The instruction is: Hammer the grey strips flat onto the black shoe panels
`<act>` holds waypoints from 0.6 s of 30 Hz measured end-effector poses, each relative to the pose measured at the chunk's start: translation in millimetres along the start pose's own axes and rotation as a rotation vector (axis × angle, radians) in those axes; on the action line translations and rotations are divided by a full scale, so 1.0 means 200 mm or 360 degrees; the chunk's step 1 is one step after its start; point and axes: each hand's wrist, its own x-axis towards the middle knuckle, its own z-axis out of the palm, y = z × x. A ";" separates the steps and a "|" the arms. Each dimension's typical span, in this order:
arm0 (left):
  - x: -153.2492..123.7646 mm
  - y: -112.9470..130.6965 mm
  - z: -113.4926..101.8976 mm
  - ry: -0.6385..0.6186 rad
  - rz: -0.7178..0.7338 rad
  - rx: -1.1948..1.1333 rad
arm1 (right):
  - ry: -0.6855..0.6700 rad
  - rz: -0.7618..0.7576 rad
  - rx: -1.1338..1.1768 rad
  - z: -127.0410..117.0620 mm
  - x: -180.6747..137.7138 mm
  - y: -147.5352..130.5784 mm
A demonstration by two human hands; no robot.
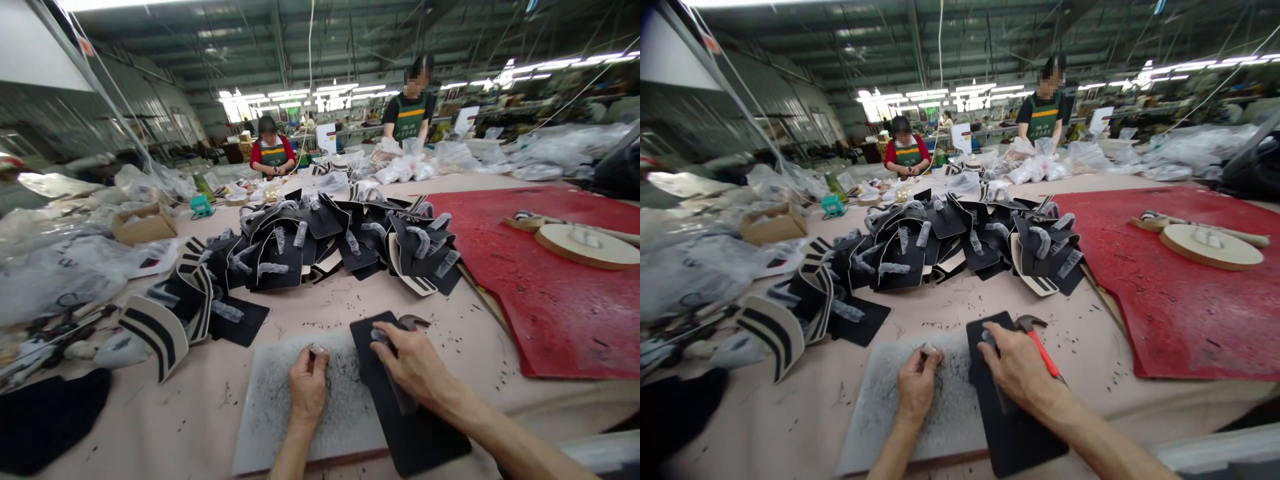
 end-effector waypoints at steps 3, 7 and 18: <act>0.00 -0.01 0.00 0.0019 -0.0013 -0.0019 | -0.0015 0.0061 0.0146 0.18 -0.16 -0.06; 0.01 0.00 -0.01 -0.0010 -0.0060 -0.0097 | 0.0128 0.0137 0.0303 0.33 -0.27 -0.10; 0.06 0.19 0.14 -0.0310 -0.0006 -0.0315 | -0.0061 0.0332 0.0278 0.39 -0.32 -0.15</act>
